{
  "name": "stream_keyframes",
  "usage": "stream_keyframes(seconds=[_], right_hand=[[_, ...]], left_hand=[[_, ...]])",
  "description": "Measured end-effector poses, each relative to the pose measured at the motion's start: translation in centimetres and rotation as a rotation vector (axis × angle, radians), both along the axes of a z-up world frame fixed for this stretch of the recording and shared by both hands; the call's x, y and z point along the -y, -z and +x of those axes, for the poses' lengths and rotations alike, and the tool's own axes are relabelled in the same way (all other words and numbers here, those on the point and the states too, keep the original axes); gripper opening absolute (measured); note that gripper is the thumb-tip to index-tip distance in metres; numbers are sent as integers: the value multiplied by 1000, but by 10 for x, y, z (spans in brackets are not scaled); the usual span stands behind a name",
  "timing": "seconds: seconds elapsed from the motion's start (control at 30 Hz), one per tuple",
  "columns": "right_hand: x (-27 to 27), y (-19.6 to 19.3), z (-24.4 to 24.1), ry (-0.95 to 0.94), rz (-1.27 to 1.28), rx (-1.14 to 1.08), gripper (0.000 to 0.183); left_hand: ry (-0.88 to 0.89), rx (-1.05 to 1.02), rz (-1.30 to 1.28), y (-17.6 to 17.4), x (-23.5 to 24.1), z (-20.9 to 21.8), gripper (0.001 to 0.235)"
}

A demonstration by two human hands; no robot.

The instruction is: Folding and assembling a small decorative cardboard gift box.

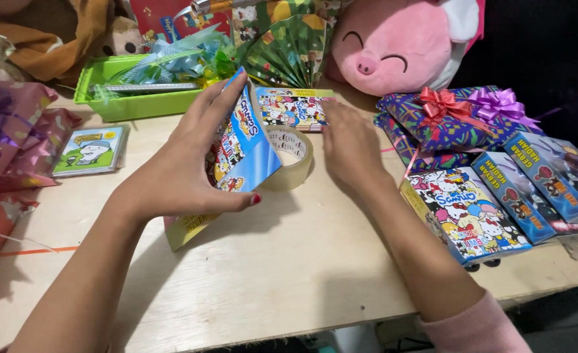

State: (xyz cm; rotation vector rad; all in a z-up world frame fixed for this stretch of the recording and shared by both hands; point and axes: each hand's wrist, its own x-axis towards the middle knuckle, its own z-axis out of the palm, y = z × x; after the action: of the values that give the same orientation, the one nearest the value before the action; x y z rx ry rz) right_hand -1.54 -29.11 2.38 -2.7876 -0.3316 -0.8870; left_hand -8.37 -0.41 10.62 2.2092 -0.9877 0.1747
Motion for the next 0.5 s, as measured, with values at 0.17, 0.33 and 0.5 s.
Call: stream_keyframes(seconds=[0.17,0.33,0.5], right_hand=[[1,42,48,-22,-139,-99,62],[15,60,65,-34,-280,-3,50],[19,53,72,-221,-187,303,14]], left_hand=[[-26,18,72,-8,13,26,126],[1,7,171,-28,35,65,122],[18,40,212,-49,62,103,120]])
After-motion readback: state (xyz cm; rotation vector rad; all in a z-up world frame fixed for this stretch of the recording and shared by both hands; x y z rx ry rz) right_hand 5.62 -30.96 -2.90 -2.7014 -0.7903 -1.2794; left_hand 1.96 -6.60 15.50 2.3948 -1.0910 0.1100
